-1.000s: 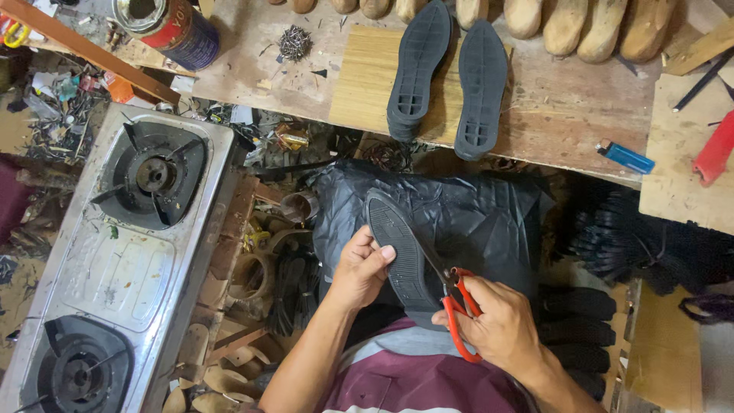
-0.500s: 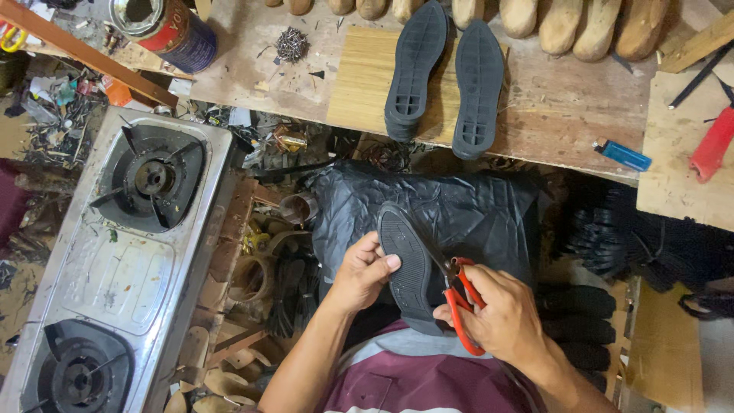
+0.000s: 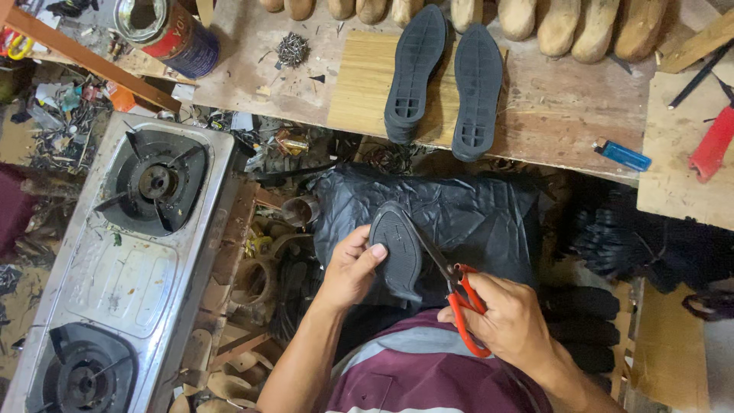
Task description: The person uses red-handled shears to trim the edges of black rubber shoe soles. They hold each sole in one hand and cut along the perimeter with the other, then place the trimmed soles on a wooden workbench. The person repeats this process for multiple soles.
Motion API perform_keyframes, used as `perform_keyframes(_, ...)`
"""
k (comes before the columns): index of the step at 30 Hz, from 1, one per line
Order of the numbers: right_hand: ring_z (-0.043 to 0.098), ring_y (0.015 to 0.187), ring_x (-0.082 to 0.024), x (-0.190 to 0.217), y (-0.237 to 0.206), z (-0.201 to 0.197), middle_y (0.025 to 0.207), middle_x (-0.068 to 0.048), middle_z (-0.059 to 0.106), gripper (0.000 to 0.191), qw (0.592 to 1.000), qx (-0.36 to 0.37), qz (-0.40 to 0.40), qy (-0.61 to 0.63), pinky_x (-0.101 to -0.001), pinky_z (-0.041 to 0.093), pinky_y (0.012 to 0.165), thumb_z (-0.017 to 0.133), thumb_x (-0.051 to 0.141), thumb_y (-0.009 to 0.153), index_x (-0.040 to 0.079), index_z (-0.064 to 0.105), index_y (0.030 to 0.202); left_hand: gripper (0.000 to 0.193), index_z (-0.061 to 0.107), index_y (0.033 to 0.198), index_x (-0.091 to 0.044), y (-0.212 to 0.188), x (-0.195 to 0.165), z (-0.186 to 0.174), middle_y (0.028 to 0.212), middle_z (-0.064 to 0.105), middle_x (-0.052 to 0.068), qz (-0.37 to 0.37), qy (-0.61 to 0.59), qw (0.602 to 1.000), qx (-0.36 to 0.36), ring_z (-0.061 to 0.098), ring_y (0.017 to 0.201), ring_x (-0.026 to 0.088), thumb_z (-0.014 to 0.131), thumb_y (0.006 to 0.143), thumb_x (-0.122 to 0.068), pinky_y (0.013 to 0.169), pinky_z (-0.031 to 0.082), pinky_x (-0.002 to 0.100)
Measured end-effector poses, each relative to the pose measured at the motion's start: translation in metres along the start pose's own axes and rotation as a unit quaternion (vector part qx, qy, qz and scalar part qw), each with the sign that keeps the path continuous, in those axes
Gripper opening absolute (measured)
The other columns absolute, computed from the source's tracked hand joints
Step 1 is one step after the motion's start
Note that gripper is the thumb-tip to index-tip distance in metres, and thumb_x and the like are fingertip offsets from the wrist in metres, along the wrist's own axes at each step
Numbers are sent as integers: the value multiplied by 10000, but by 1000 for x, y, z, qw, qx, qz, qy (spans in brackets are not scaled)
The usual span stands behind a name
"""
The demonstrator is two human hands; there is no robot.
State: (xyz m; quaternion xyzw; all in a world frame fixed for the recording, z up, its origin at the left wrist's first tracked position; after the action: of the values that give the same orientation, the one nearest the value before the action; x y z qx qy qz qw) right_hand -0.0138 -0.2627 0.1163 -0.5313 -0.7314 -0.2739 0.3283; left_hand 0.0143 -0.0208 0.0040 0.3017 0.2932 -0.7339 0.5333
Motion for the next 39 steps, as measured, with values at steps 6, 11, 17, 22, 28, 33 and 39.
perform_keyframes(6, 670, 592, -253, 7, 6, -5, 738, -79, 699, 470, 991, -64, -112, -28, -366, 502, 558, 880, 295, 678, -20, 657, 947, 348, 617, 1321, 37, -4, -7, 6, 1196, 713, 84, -24, 128, 991, 34, 652, 1091, 151, 643, 1007, -111, 983, 513, 323)
perform_keyframes(11, 634, 503, -214, 3, 2, -8, 632, -76, 636, 470, 999, -15, -44, 22, -341, 504, 490, 910, 364, 650, 15, 660, 839, 327, 641, 1304, 35, -7, -16, 6, 1181, 719, 67, -18, 168, 985, 35, 646, 1084, 135, 649, 1013, -115, 983, 510, 312)
perform_keyframes(17, 612, 537, -215, 1, 0, -16, 649, -56, 621, 497, 997, 4, -82, -1, -340, 493, 513, 918, 407, 642, 36, 657, 845, 330, 663, 1283, 37, -11, -40, 5, 1153, 735, 62, -21, 220, 975, 33, 657, 1061, 131, 663, 993, -120, 966, 521, 297)
perform_keyframes(22, 566, 483, -217, 7, 6, -18, 627, -56, 597, 623, 998, 12, -47, -46, -367, 467, 503, 951, 409, 504, 23, 691, 917, 314, 689, 1249, 43, -13, -46, 9, 1115, 748, 71, -25, 266, 962, 56, 675, 1017, 132, 671, 984, -125, 914, 545, 295)
perform_keyframes(28, 577, 489, -230, 15, 9, -19, 647, -55, 632, 646, 998, 8, -45, -53, -377, 474, 521, 957, 405, 502, 24, 701, 956, 319, 691, 1250, 46, -15, -46, 15, 1113, 760, 81, -36, 264, 960, 85, 685, 1010, 134, 674, 986, -133, 913, 558, 299)
perform_keyframes(33, 644, 569, -258, 15, 5, -27, 696, -57, 680, 591, 995, 9, -95, -37, -368, 506, 570, 936, 430, 543, 39, 686, 909, 308, 702, 1227, 42, -14, -66, 18, 1078, 770, 92, -26, 327, 939, 107, 692, 975, 128, 672, 979, -139, 874, 563, 287)
perform_keyframes(39, 668, 530, -301, 4, -3, -39, 652, -96, 673, 609, 987, 115, -45, -102, -413, 512, 525, 995, 485, 524, 59, 705, 849, 335, 705, 1252, -8, -6, -100, 24, 1013, 802, 114, 14, 432, 888, 158, 733, 853, 140, 702, 956, -164, 757, 579, 290)
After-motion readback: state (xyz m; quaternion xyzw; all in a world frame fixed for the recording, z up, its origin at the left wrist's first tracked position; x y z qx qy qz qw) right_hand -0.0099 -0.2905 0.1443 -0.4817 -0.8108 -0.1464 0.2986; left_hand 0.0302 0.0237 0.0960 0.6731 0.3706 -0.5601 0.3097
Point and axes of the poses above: each hand's wrist, its own y-axis towards the middle knuckle, its own z-axis out of the palm, x = y × z, the point moved 2 cm from there along y, towards the middle knuckle
